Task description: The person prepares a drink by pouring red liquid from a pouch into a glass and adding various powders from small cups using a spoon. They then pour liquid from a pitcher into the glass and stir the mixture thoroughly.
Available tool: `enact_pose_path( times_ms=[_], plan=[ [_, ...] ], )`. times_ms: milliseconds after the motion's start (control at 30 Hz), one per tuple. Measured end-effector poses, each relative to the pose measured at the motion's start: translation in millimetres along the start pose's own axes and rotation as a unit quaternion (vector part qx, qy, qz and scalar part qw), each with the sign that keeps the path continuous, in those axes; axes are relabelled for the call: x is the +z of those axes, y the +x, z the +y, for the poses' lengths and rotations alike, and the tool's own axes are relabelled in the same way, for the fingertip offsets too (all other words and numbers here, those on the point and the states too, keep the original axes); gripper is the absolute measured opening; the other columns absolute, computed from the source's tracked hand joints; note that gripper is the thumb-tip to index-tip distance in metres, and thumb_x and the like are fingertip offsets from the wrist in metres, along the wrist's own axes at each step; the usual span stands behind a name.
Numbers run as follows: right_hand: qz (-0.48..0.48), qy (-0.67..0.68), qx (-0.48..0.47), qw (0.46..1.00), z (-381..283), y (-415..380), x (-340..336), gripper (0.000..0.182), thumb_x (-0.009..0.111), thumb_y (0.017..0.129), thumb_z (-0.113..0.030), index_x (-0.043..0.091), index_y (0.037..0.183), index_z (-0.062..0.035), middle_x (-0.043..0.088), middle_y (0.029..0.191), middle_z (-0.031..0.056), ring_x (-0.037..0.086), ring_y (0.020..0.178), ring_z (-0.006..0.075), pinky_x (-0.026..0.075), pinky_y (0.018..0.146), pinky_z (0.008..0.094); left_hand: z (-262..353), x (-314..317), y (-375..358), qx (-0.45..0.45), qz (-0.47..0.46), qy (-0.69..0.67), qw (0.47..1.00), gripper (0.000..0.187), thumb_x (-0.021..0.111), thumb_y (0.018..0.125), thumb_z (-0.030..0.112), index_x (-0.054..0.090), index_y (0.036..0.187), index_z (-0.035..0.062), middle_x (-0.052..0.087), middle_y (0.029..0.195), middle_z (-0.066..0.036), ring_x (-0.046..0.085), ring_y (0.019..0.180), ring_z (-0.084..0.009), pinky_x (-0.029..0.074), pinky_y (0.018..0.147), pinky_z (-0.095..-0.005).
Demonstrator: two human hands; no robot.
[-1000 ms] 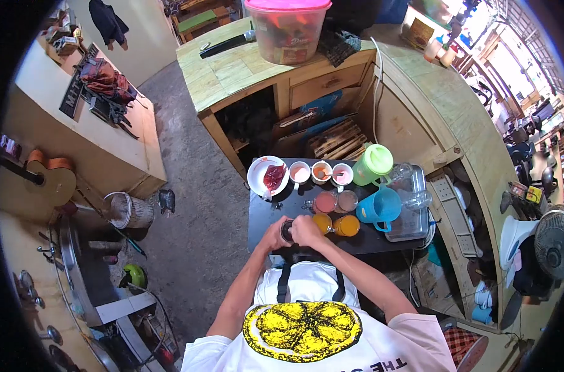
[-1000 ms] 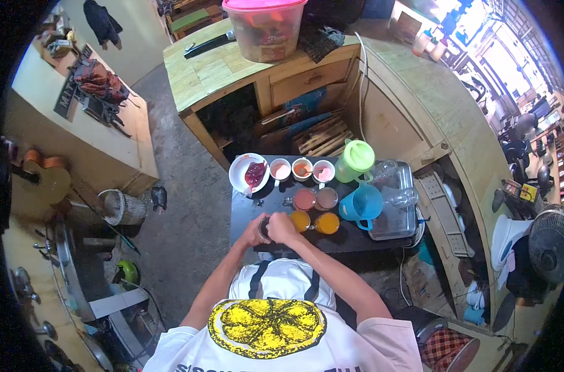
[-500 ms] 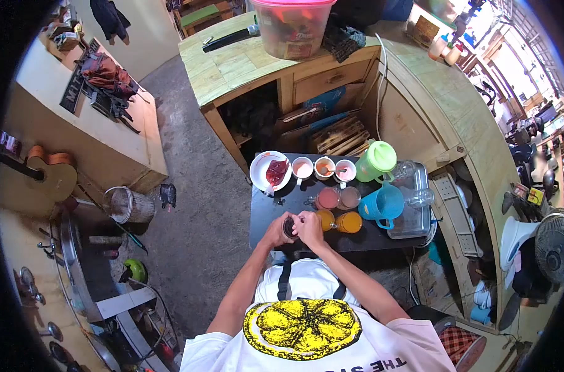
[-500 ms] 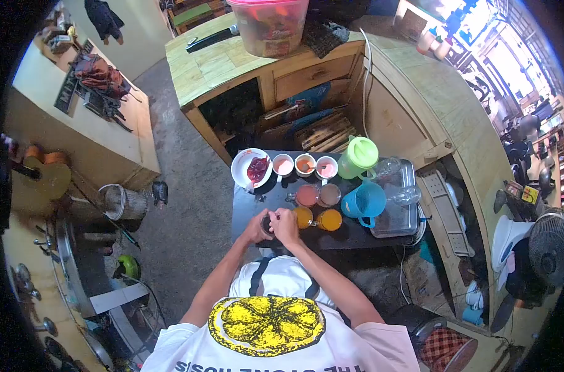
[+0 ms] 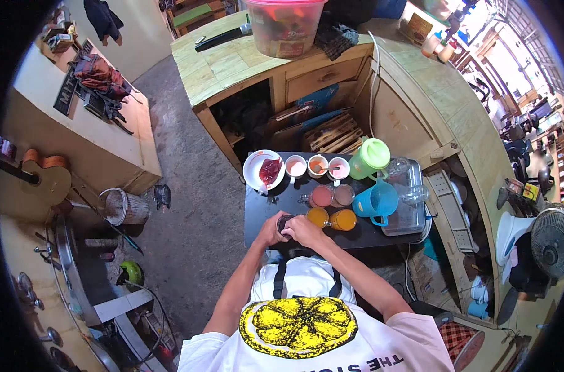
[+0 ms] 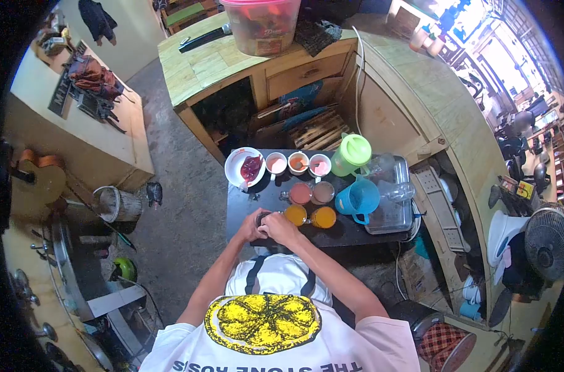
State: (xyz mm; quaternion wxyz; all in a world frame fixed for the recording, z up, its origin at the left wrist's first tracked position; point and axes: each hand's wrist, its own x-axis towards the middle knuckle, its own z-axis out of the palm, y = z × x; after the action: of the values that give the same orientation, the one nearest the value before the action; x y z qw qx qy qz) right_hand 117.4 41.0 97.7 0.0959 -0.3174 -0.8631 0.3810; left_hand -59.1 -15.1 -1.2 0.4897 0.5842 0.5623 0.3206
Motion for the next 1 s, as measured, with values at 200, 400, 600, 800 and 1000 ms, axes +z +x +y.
enact_pose_path(
  times_ms=[200, 400, 600, 800, 1000],
  plan=[
    [0.035, 0.128, -0.020, 0.991, 6, 0, 0, 0.021, 0.065, 0.090, -0.018, 0.072, 0.086, 0.0012, 0.070, 0.088, 0.0215, 0.067, 0.085, 0.0404, 0.053, 0.077, 0.0472, -5, 3, 0, -0.018, -0.003, -0.010, 1.000, 0.074, 0.087, 0.051, 0.015, 0.059, 0.119, 0.0104, 0.070, 0.107, -0.012, 0.068, 0.098, -0.0299, 0.053, 0.088, -0.0387],
    [0.045, -0.026, -0.002, 0.999, 3, -6, -8, 0.019, 0.057, 0.090, -0.013, 0.069, 0.086, 0.0011, 0.070, 0.102, 0.0200, 0.069, 0.090, 0.0396, 0.056, 0.077, 0.0477, -6, 2, 0, 0.004, 0.000, -0.030, 1.000, 0.075, 0.087, 0.049, 0.011, 0.059, 0.119, 0.0095, 0.071, 0.107, -0.009, 0.068, 0.100, -0.0273, 0.052, 0.091, -0.0377],
    [-0.055, -0.127, -0.017, 0.990, 20, -4, -15, 0.013, 0.061, 0.087, -0.005, 0.069, 0.092, 0.0027, 0.071, 0.096, 0.0230, 0.069, 0.092, 0.0404, 0.055, 0.080, 0.0489, -11, 4, 1, 0.010, -0.005, -0.058, 0.998, 0.080, 0.088, 0.046, 0.008, 0.060, 0.120, 0.0101, 0.071, 0.109, -0.008, 0.068, 0.102, -0.0270, 0.052, 0.092, -0.0371],
    [-0.017, -0.057, 0.078, 0.995, 10, -2, -3, 0.016, 0.062, 0.088, -0.009, 0.069, 0.090, 0.0045, 0.069, 0.087, 0.0257, 0.067, 0.081, 0.0462, 0.054, 0.075, 0.0516, -10, 6, -1, 0.000, 0.007, -0.037, 0.999, 0.077, 0.089, 0.048, 0.011, 0.060, 0.120, 0.0110, 0.071, 0.109, -0.010, 0.068, 0.102, -0.0298, 0.052, 0.090, -0.0384],
    [0.171, 0.090, 0.104, 0.976, -2, -2, 5, 0.014, 0.059, 0.090, -0.008, 0.068, 0.089, 0.0033, 0.069, 0.088, 0.0256, 0.066, 0.083, 0.0456, 0.052, 0.075, 0.0509, -15, 6, 1, -0.018, 0.000, -0.018, 1.000, 0.077, 0.090, 0.050, 0.013, 0.059, 0.120, 0.0122, 0.070, 0.109, -0.011, 0.067, 0.103, -0.0309, 0.051, 0.090, -0.0385]
  ],
)
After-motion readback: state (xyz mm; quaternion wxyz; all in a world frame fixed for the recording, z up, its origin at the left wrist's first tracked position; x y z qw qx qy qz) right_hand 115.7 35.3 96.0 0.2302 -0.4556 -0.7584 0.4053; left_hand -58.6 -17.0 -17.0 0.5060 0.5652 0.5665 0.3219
